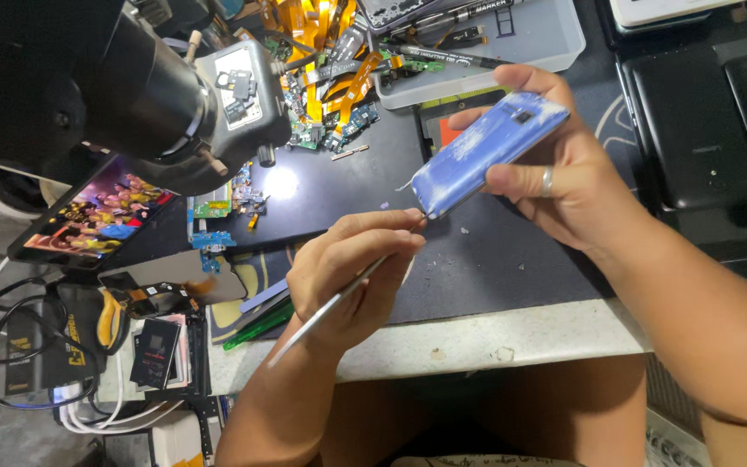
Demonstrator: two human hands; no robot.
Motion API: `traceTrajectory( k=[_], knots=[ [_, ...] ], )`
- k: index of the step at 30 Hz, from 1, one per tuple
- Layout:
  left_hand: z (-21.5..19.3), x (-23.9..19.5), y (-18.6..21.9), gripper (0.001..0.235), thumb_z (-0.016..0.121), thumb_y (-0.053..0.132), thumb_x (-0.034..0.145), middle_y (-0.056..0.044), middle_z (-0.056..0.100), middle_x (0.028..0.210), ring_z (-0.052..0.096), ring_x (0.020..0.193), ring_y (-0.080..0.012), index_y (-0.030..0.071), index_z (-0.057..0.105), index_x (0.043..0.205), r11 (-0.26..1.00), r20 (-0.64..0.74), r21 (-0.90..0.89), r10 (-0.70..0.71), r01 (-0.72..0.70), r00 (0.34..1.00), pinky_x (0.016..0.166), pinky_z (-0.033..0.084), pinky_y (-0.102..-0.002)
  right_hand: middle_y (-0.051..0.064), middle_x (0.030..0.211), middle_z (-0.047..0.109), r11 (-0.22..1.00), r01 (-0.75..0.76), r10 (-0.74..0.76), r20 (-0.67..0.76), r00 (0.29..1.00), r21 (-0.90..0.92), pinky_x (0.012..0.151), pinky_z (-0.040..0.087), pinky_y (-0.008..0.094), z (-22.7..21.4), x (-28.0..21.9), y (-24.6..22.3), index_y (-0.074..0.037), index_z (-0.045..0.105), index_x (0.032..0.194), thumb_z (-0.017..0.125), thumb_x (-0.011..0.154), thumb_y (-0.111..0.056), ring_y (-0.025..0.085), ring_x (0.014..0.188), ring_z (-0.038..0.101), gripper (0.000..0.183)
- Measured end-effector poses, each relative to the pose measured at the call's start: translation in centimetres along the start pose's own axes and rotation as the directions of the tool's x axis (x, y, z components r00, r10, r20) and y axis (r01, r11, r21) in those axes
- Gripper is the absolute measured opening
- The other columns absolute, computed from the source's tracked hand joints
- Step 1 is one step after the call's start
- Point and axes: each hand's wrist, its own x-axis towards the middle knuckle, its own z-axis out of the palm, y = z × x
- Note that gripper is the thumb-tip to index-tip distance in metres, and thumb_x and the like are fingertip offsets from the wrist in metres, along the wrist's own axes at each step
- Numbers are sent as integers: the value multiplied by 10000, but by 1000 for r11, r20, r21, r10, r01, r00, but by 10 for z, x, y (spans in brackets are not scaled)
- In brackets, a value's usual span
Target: The person disassembles a smartphone by removing screws and separating the motherboard from the chassis. They then remove the back cover from another phone and unscrew internal components, working with multiple disassembled devices on the bench.
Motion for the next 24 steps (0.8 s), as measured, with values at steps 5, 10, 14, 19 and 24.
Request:
traceTrajectory(
  k=[5,10,14,19,24],
  knots=[
    [2,-5,-7,305,802,31,969,-190,740,1103,791,902,-226,35,544,1131,997,-2,-77,-8,8,1000,729,652,-264,237,1413,599,991,-31,33,-19,999,131,1047,592,458,0,1,-3,-181,381,1511,683,951,8,308,1294,648,664],
    [0,-8,-7,353,826,70,935,-219,733,1103,789,945,-246,47,520,1108,998,1,-63,18,-18,1000,729,642,-269,247,1428,603,987,-37,36,8,999,154,1067,570,478,0,2,-3,-176,383,1523,678,975,0,328,1308,633,646],
    [3,-10,-9,348,800,72,968,-256,722,1179,783,1009,-257,38,488,1118,989,3,-146,-33,33,999,810,647,-288,253,1440,590,988,-30,27,21,999,154,1085,557,495,0,0,-1,-178,379,1524,681,979,7,344,1331,624,650],
    [4,-9,-7,314,774,58,992,-249,720,1198,772,1030,-259,32,510,1159,978,-22,-204,-59,53,998,860,648,-305,272,1468,554,950,-49,15,110,994,310,1138,524,545,-2,0,-1,-171,423,1544,715,982,3,385,1399,583,657],
    [-1,-2,-2,230,794,6,953,-210,733,1141,776,971,-247,-15,641,1123,999,-70,45,-6,9,998,837,644,-281,289,1492,524,929,-73,21,144,989,363,1198,482,559,-3,0,-1,-171,475,1543,712,983,8,401,1452,542,634]
  ],
)
